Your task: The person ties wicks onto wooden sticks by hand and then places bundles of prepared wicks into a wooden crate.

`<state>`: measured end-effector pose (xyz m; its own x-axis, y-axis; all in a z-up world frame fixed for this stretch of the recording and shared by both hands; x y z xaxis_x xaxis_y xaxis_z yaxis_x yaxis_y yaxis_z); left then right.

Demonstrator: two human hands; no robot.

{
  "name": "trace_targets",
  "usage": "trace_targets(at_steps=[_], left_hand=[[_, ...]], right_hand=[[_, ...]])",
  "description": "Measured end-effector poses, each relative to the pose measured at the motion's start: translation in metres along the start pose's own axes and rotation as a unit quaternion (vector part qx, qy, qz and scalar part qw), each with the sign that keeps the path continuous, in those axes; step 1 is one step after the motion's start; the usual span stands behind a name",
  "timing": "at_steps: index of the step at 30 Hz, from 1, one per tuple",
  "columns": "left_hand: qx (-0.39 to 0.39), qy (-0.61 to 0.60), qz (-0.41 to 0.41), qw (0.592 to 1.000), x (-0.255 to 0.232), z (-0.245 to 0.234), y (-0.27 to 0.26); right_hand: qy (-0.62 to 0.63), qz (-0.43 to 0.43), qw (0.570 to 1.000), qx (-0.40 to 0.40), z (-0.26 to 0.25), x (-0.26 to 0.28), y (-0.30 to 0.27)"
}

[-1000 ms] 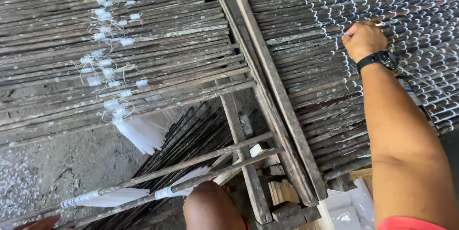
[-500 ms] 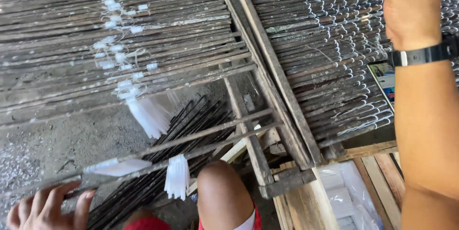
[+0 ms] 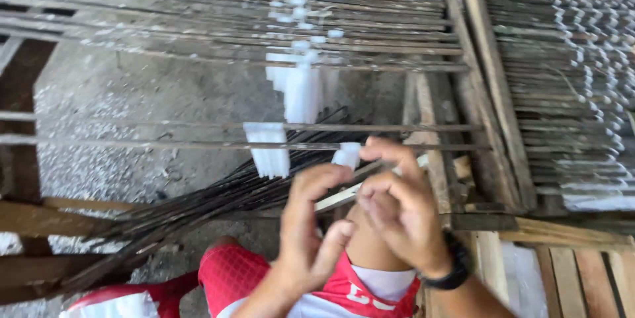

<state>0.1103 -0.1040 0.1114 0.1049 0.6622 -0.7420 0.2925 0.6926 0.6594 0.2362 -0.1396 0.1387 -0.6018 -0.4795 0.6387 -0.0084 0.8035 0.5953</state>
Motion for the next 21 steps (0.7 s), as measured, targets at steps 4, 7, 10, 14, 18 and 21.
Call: trace_targets(at_steps=[4,7,10,14,18,21], left_hand=[[0.007,-0.264,-0.263,0.928,0.039,0.010,-0.046],[0.020,-0.203,-0.270,0.941,0.053,-0.002,-0.061],[0.022,-0.211,-0.280,0.936,0.056,-0.013,-0.062],[-0.008,-0.019,-0.175,0.984,0.061,-0.041,-0.031],[-0.024,0.155,0.007,0.988,0.081,-0.048,0.004],[-0.014,0.249,0.093,0.964,0.089,-0.043,0.027]], right_hand=[[0.074,0.080,0.984,-0.140,0.051,-0.011,-0.028],[0.212,0.118,0.956,-0.163,0.077,-0.033,-0.053],[0.180,0.122,0.970,-0.113,0.077,-0.031,-0.048],[-0.027,0.050,0.998,-0.019,0.040,-0.041,-0.011],[-0.221,0.072,0.972,-0.034,0.012,-0.089,0.000],[-0.222,0.117,0.968,0.012,0.015,-0.117,-0.001]])
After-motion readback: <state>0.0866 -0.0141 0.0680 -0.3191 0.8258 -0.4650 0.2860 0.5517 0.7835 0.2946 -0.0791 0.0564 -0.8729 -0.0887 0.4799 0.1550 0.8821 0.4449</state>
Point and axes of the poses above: each hand's wrist, its own y-axis towards the middle knuckle, its own z-axis out of the palm, x = y × z, the point moved 4 cm from there along y, towards the middle knuckle, and after that the axes turned 5 degrees about y, right-handed, at the moved point
